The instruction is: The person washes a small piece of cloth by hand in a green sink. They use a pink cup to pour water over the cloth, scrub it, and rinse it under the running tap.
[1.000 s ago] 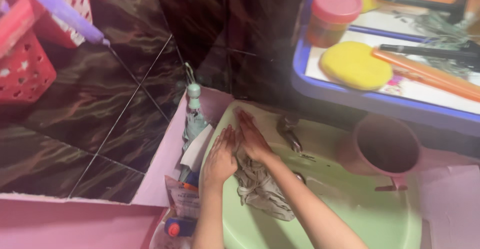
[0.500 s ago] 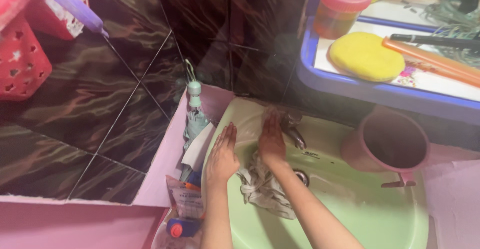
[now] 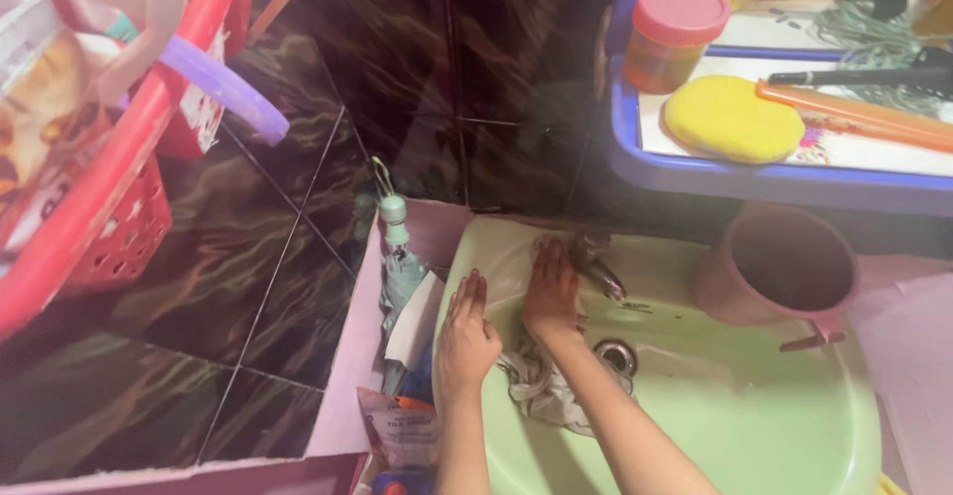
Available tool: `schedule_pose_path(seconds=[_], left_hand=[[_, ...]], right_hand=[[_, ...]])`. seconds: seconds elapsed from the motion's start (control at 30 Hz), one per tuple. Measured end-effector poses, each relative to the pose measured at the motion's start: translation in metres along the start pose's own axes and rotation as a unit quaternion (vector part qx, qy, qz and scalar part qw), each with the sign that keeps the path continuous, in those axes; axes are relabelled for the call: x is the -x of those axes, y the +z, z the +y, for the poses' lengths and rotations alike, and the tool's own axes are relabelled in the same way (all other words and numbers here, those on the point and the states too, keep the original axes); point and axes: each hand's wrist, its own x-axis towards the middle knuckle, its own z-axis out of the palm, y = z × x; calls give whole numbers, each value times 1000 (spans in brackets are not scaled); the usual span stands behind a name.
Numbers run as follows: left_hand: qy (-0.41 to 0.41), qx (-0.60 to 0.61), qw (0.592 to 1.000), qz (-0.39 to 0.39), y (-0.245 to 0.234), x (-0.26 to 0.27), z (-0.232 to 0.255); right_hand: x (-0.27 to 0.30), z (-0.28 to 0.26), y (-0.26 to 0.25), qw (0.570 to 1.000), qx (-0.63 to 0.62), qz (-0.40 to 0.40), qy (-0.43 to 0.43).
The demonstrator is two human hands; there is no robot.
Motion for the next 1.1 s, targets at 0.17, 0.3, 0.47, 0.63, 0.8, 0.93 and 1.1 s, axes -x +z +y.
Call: schedule_pose_path(seconds=[0.17,0.3,0.47,0.63,0.8,0.93,1.1], left_hand=[[-3,3,1000,-2,-7,-3,5],[-10,6,1000,-5,-12,-4,7],[1,-1,1000,0,-10,-4,6],[-10,0,1000,-13,-10,-1,5],[-6,1,1000,-20,-6,-4,1],[-20,4,1000,-18,2,-1,-2],[-26,-14,999,-24,-5,-2,2]], right_hand=[[12,11,2,998,-20,32,-52],[13,25,-5,989,-88,44,-111],[18,45,-3,981,-101,7,-165],[-1,26,24,996,-72,10,-41],[-23,-14,16,986,-97,-61,124],[-16,0,3,997,-63,-46,25],[3,25,-35,977,-152,-73,-132]])
